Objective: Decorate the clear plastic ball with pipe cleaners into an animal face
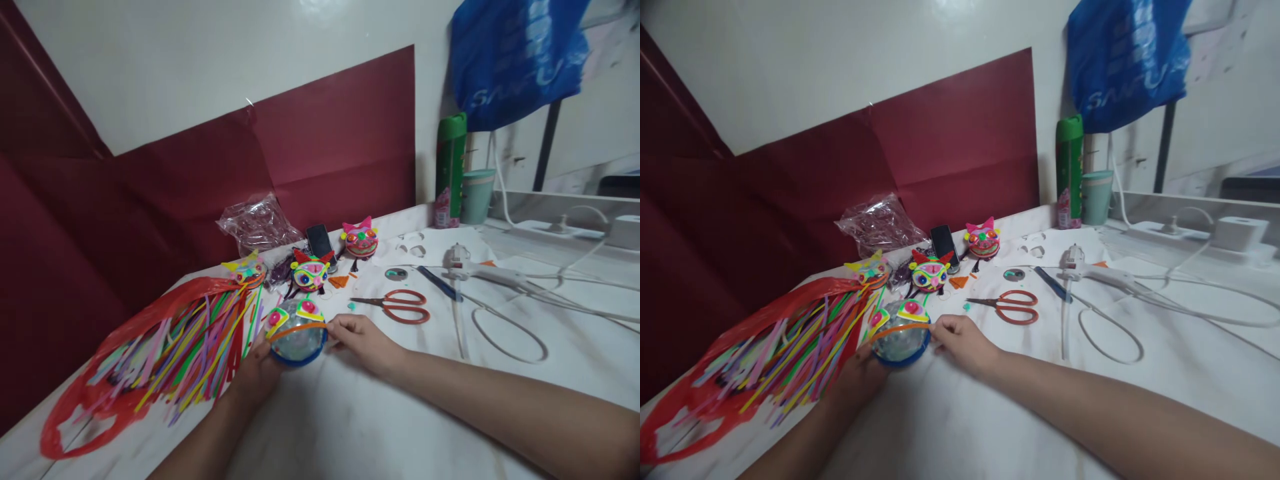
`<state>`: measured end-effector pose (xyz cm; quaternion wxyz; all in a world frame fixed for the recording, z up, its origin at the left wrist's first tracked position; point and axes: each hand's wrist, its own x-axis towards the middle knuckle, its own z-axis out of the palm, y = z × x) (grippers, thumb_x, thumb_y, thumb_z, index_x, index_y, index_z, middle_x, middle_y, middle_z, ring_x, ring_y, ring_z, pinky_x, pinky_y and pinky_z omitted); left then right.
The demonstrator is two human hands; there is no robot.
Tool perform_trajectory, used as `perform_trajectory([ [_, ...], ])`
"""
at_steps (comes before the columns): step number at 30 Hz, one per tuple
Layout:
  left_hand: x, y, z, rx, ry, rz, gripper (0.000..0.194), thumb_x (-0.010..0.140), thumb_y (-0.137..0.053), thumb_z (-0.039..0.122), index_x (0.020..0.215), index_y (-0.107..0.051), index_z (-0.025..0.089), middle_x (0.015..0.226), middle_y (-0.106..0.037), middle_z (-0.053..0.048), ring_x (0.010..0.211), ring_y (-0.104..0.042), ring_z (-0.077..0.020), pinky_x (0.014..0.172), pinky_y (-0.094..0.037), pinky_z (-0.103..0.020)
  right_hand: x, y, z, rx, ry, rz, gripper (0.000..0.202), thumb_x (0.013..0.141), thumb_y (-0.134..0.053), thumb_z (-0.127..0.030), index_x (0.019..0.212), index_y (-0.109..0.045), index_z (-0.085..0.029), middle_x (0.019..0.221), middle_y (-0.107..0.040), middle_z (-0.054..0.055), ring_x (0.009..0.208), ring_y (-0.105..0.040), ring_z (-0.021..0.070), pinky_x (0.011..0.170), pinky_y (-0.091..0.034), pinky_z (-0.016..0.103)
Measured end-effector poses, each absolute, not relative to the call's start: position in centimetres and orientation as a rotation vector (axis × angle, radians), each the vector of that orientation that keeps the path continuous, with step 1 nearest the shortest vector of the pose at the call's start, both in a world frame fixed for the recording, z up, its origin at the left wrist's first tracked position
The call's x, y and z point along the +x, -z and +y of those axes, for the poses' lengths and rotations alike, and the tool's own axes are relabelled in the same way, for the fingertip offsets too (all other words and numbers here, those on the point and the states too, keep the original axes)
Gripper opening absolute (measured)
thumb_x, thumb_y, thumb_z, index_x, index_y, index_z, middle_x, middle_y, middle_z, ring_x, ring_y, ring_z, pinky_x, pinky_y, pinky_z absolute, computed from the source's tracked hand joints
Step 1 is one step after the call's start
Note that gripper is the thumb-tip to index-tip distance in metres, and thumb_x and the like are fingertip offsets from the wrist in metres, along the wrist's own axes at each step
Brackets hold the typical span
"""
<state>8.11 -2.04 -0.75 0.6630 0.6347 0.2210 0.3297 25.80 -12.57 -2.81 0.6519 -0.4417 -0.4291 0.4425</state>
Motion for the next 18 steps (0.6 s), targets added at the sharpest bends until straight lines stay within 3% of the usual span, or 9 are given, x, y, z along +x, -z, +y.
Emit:
perform_trajectory([
  [6,8.6,0.4,-2.7,1.399,-0.741,0.4,0.057,0.073,-0.06,0.047,0.124,-0.053,0.022,0.114,-0.066,-0.011,0.118,-0.051,-0.0325,0.099,-0.039,-0.047,26.1,3.3,-12.5,-1.197,-0.753,-1.108,0.034,0.077,-0.058,-0.053,0.073,-0.062,-0.02,0.07,-0.058,0.001,0.068,-0.054,0.0171,0.059,-0.047,0.028],
  [11,8.4,0.7,-2.4,1.412,-0.767,0.467,0.054,0.071,-0.065,0.035,0.123,-0.055,0.022,0.118,-0.063,-0.01,0.12,-0.049,-0.0313,0.1,-0.039,-0.042,26.6,3.6,-12.6,-1.266,-0.552,-1.182,0.026,0.081,-0.056,-0.046,0.079,-0.062,-0.021,0.07,-0.057,0.0,0.067,-0.052,0.0163,0.062,-0.044,0.028],
  [18,8.9,3.0,-2.3,1.395,-0.859,0.501,0.071,0.064,-0.074,0.029,0.128,-0.047,0.019,0.13,-0.055,-0.012,0.122,-0.047,-0.0316,0.101,-0.038,-0.041,27.4,4.3,-12.1,-1.287,-0.625,-1.169,0.031,0.083,-0.051,-0.051,0.074,-0.059,-0.023,0.074,-0.061,0.002,0.071,-0.055,0.0192,0.061,-0.045,0.03],
])
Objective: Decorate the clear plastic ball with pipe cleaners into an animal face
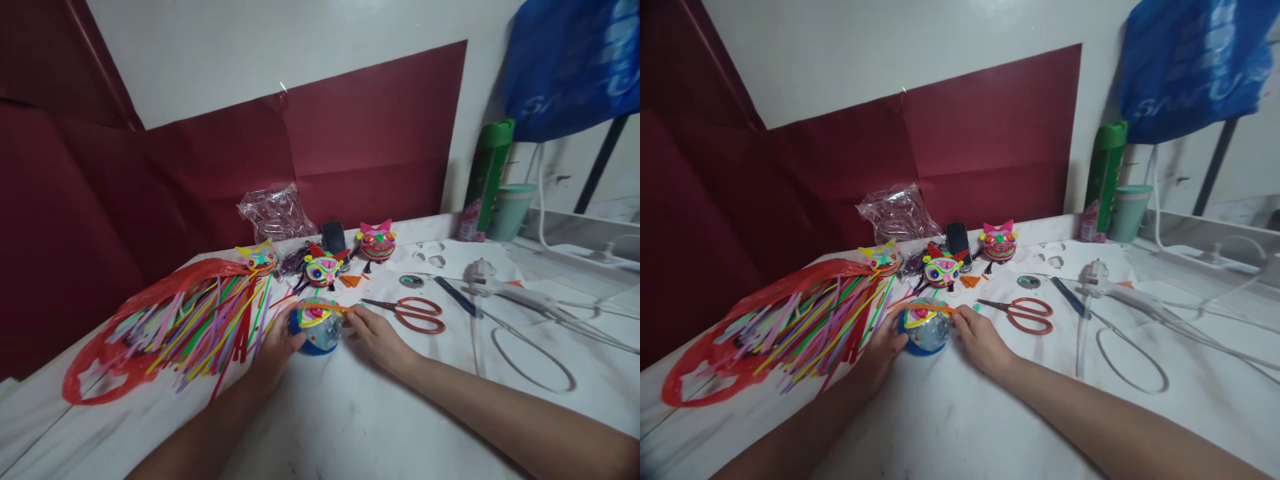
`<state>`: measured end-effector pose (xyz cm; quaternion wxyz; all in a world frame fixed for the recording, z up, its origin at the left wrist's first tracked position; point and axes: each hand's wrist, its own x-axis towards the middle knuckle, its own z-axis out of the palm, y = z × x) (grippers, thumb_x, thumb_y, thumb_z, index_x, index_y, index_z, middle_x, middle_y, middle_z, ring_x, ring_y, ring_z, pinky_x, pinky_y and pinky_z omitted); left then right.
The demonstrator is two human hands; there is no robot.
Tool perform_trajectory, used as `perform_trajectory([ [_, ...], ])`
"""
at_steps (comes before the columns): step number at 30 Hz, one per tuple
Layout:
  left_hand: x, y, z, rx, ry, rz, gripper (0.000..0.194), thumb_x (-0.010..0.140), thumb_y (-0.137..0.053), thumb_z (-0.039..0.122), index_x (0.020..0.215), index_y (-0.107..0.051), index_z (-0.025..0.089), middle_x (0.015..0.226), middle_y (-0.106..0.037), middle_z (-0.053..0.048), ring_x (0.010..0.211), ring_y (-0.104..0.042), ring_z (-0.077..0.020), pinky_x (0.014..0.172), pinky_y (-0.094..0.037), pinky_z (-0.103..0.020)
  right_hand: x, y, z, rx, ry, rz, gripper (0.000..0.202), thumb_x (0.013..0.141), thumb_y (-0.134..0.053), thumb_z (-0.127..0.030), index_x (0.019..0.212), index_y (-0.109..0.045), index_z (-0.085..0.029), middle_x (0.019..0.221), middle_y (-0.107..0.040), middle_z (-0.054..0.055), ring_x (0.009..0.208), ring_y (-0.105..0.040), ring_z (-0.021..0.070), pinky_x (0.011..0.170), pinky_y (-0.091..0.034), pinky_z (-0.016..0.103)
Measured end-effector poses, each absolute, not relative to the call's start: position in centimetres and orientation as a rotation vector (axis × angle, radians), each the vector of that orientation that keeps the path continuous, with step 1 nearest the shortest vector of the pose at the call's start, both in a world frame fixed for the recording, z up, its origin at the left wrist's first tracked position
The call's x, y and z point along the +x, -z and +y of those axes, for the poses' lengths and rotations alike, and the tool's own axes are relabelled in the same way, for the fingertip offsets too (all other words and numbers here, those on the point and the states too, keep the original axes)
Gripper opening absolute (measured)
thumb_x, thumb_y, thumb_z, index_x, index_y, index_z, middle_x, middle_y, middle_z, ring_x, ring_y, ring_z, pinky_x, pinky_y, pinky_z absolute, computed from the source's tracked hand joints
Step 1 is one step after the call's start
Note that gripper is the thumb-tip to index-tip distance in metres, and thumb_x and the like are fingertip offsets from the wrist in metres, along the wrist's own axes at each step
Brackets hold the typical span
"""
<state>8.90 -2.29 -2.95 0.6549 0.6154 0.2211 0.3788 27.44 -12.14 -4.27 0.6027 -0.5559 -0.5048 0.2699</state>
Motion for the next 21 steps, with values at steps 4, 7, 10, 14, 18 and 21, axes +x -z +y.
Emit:
perform_trajectory([
  [4,9.1,3.5,-2.3,1.424,-0.866,0.511,0.076,0.06,-0.078,0.025,0.128,-0.045,0.02,0.125,-0.058,-0.011,0.116,-0.052,-0.03,0.097,-0.042,-0.039,27.6,4.5,-11.9,-1.289,-0.675,-1.186,0.03,0.083,-0.05,-0.051,0.077,-0.06,-0.023,0.079,-0.062,0.003,0.078,-0.057,0.0217,0.065,-0.048,0.033],
  [7,9.0,3.5,-2.3,1.437,-0.891,0.592,0.073,0.062,-0.076,0.025,0.127,-0.044,0.02,0.123,-0.058,-0.011,0.115,-0.053,-0.0292,0.096,-0.042,-0.038,27.6,4.4,-12.0,-1.267,-0.687,-1.216,0.028,0.083,-0.051,-0.048,0.083,-0.064,-0.023,0.085,-0.064,0.004,0.082,-0.058,0.0225,0.067,-0.049,0.033],
  [10,8.9,3.2,-2.3,1.503,-0.907,0.594,0.079,0.06,-0.077,0.023,0.131,-0.041,0.022,0.129,-0.054,-0.01,0.119,-0.049,-0.0297,0.098,-0.04,-0.039,27.7,3.9,-12.2,-1.271,-0.621,-1.311,0.024,0.084,-0.051,-0.039,0.09,-0.068,-0.024,0.09,-0.066,0.005,0.083,-0.059,0.0225,0.071,-0.048,0.033],
  [14,8.8,2.6,-2.4,1.539,-0.899,0.58,0.074,0.062,-0.075,0.024,0.13,-0.044,0.022,0.125,-0.057,-0.009,0.117,-0.051,-0.0302,0.098,-0.04,-0.04,27.9,2.8,-12.6,-1.339,-0.437,-1.41,0.021,0.082,-0.053,-0.026,0.095,-0.068,-0.022,0.09,-0.066,0.005,0.083,-0.059,0.0214,0.075,-0.045,0.033],
  [18,8.9,2.6,-2.2,1.529,-0.922,0.576,0.077,0.061,-0.076,0.029,0.13,-0.043,0.02,0.122,-0.059,-0.011,0.113,-0.054,-0.031,0.096,-0.042,-0.042,28.3,1.3,-13.2,-1.366,-0.517,-1.495,0.029,0.082,-0.054,-0.033,0.105,-0.064,-0.019,0.081,-0.067,0.004,0.071,-0.059,0.0181,0.066,-0.046,0.029],
  [21,8.8,2.8,-2.0,1.539,-0.925,0.572,0.074,0.06,-0.076,0.03,0.128,-0.045,0.021,0.123,-0.059,-0.01,0.114,-0.053,-0.0307,0.096,-0.044,-0.042,28.7,0.2,-13.5,-1.345,-0.525,-1.628,0.026,0.085,-0.05,-0.033,0.09,-0.067,-0.016,0.084,-0.068,0.006,0.077,-0.06,0.0183,0.07,-0.046,0.028],
])
